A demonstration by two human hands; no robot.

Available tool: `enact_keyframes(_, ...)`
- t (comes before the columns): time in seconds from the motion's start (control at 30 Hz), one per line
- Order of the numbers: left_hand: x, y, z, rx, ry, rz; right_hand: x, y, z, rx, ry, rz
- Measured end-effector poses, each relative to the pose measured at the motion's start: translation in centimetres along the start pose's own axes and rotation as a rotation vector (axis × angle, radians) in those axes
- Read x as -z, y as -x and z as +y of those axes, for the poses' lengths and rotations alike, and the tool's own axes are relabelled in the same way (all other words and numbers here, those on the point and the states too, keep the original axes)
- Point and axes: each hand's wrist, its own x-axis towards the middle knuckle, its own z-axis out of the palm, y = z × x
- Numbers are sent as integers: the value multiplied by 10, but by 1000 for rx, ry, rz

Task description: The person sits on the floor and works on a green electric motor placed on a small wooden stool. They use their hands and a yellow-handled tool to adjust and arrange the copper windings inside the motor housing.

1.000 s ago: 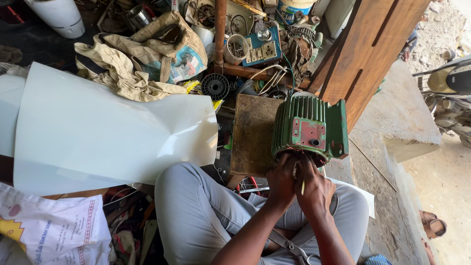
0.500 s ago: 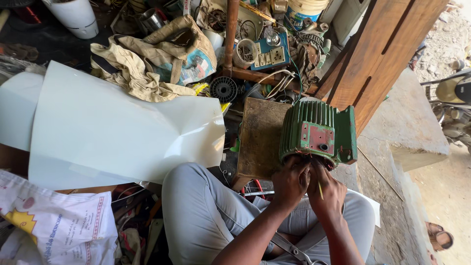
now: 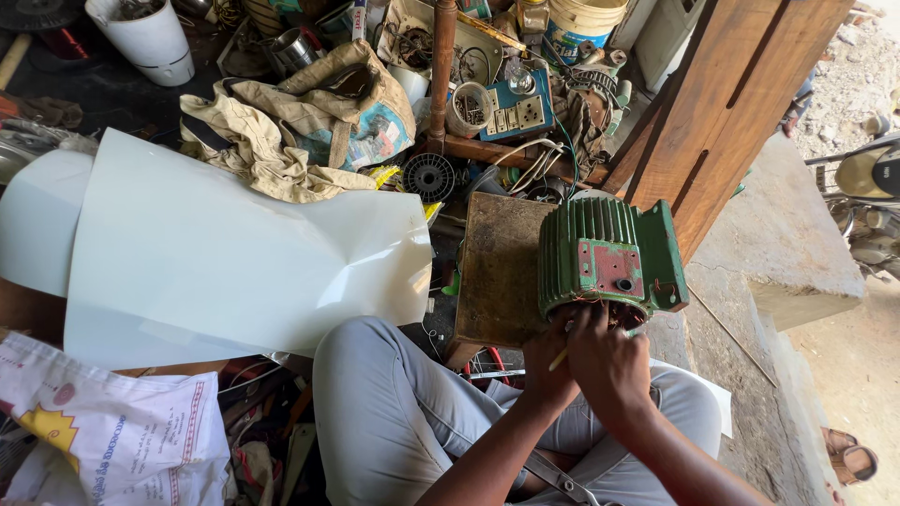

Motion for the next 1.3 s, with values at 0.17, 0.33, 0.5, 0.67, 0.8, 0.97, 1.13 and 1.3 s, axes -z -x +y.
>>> enact_keyframes(0.17,-7,0,-8,162,-98,-131,-27,-24,13,72,-75,6)
enact_keyframes(0.33,9,-2,5,-28,-106,-85,-15,2,13,32,-32,134)
enact_keyframes(0.5,14,-2,9,-39,-83,-89,2,14,12,39,-21,128)
enact_keyframes(0.67,9,-1,4,-42,-126,-48,4,9,24,122,-310,67)
enact_keyframes(0.8,11,0,3,-38,-95,-120,-6,8,31,184,-316,168)
enact_keyframes(0.97,15,5,7,-143,-120,-88,-13,10,22,181,-134,141)
enact_keyframes(1.13,20,10,8,-133,-104,-170,-18,17,19,195,-92,145)
enact_keyframes(1.3,20,12,12,-152,-95,-124,-11,19,22,159,-217,118)
